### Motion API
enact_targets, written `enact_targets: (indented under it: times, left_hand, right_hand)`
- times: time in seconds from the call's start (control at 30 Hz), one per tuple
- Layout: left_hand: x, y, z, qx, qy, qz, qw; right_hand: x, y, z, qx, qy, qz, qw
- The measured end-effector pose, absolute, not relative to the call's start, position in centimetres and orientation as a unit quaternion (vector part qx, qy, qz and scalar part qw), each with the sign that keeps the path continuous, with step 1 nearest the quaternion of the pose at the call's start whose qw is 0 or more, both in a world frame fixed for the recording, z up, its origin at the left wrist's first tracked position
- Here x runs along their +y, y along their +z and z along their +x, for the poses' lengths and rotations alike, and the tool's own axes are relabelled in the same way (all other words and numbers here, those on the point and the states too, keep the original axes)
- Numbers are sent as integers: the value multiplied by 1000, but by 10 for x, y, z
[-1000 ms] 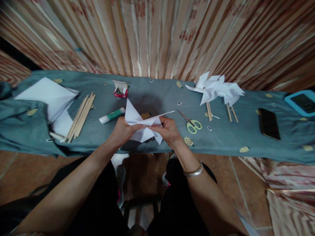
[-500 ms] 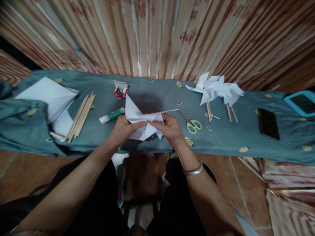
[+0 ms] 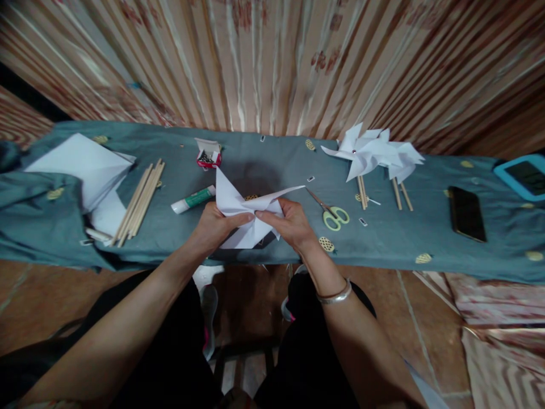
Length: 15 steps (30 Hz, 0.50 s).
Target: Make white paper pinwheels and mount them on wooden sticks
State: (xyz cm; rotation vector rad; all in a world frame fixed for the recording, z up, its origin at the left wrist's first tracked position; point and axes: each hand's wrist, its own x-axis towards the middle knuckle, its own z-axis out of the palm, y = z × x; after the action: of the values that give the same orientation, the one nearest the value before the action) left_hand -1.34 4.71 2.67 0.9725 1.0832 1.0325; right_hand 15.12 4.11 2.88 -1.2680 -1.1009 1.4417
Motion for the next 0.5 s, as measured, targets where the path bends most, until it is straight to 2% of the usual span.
enact_targets:
  times: [0.5]
  left_hand:
    - [47,30,-14,458,464,405,641]
  right_hand:
    - [39,32,155,-510,565,-500,414]
